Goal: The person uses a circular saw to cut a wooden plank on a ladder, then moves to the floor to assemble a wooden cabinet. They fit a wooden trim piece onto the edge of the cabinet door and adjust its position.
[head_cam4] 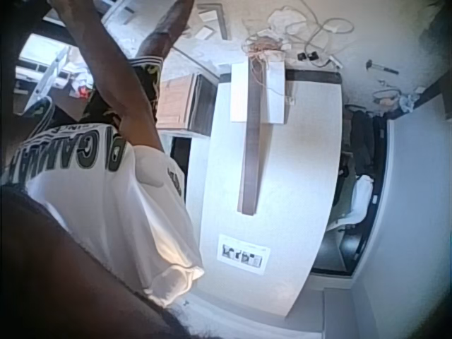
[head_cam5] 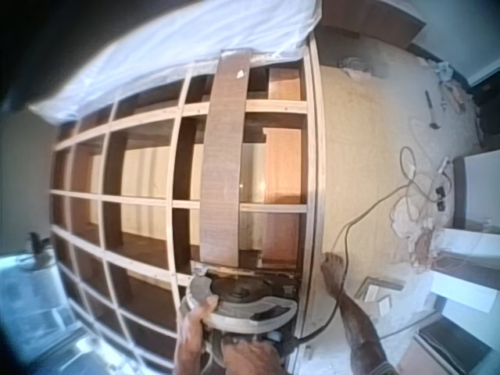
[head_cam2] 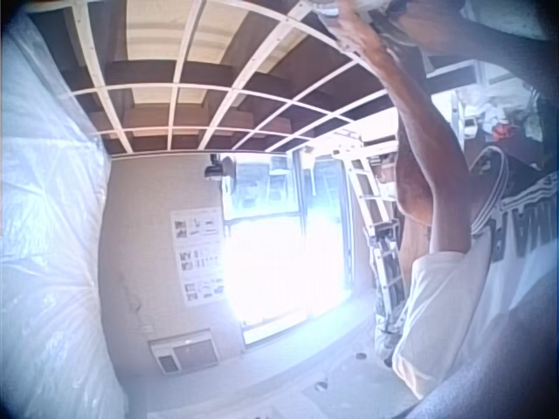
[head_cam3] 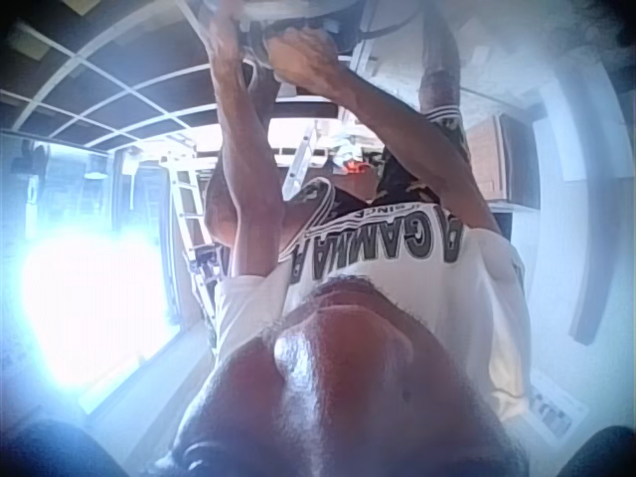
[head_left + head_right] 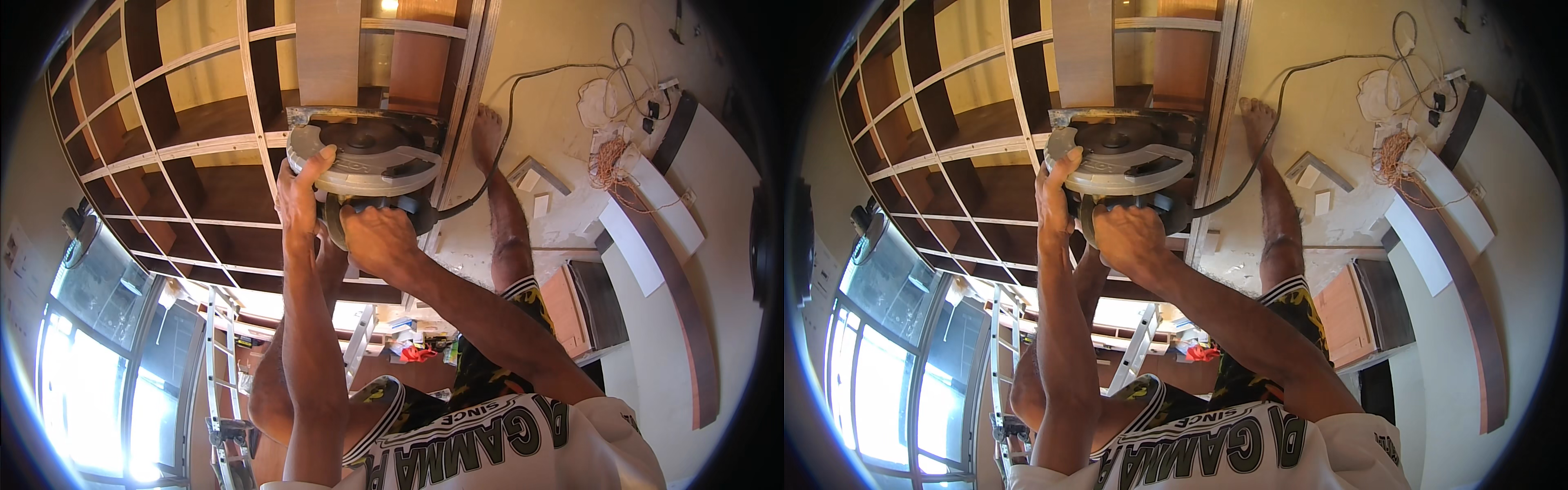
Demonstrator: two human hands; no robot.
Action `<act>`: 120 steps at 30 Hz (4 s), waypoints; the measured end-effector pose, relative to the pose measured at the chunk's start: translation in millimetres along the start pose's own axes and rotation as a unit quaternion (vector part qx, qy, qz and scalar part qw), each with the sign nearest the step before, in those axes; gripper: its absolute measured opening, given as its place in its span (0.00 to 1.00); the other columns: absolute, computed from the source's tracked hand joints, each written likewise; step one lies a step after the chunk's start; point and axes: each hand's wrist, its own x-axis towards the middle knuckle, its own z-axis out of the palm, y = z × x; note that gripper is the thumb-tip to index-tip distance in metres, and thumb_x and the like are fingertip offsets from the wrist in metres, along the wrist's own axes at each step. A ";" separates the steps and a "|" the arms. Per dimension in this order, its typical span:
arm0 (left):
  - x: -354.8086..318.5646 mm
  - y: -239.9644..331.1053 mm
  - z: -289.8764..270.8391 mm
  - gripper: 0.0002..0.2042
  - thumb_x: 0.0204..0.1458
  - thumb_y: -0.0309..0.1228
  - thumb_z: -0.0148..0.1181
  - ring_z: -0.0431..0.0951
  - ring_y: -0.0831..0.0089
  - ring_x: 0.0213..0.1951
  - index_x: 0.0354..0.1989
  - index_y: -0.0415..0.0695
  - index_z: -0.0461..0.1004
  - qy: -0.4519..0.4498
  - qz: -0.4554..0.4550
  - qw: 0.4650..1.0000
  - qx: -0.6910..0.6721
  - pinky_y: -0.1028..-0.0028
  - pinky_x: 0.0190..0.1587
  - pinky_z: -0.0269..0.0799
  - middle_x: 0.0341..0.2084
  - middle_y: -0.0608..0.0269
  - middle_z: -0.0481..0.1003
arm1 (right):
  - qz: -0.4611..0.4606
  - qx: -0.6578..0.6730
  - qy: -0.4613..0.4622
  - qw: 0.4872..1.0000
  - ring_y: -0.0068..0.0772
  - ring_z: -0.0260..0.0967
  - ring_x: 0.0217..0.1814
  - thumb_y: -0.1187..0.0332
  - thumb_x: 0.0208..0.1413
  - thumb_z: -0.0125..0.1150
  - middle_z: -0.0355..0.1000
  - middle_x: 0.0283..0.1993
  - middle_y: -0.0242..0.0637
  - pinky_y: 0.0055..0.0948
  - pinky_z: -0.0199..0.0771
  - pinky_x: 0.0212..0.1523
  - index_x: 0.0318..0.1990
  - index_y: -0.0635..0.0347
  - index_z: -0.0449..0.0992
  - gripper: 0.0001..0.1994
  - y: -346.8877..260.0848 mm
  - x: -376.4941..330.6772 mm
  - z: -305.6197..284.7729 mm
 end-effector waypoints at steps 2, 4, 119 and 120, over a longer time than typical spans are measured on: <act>-0.5 0.4 2.1 0.33 0.47 0.52 0.71 0.78 0.67 0.42 0.53 0.37 0.79 0.020 0.014 1.000 -0.002 0.69 0.49 0.72 0.40 0.57 0.80 | -0.003 -0.007 0.012 1.000 0.47 0.86 0.38 0.72 0.50 0.65 0.83 0.32 0.51 0.44 0.84 0.39 0.41 0.63 0.81 0.10 -0.2 -0.1 1.3; -0.5 0.5 1.9 0.32 0.47 0.52 0.71 0.77 0.67 0.42 0.53 0.37 0.78 0.018 0.014 1.000 -0.003 0.68 0.49 0.72 0.40 0.57 0.80 | -0.002 -0.004 0.009 1.000 0.47 0.86 0.38 0.72 0.49 0.65 0.83 0.32 0.51 0.45 0.84 0.39 0.41 0.63 0.80 0.11 -0.1 0.0 1.5; 5.7 0.0 -5.3 0.31 0.50 0.47 0.72 0.78 0.72 0.37 0.57 0.37 0.74 0.007 0.005 0.998 -0.069 0.72 0.38 0.73 0.39 0.61 0.77 | -0.031 0.000 0.041 0.999 0.48 0.86 0.37 0.68 0.56 0.58 0.83 0.32 0.52 0.46 0.84 0.39 0.36 0.62 0.81 0.09 -2.1 8.5 5.2; 5.0 1.1 -5.4 0.32 0.50 0.47 0.72 0.78 0.71 0.37 0.57 0.37 0.74 0.006 0.002 0.998 -0.067 0.71 0.39 0.73 0.39 0.61 0.77 | -0.032 0.001 0.041 0.999 0.48 0.86 0.37 0.68 0.57 0.57 0.83 0.32 0.52 0.46 0.84 0.39 0.36 0.63 0.81 0.09 -1.7 8.7 5.0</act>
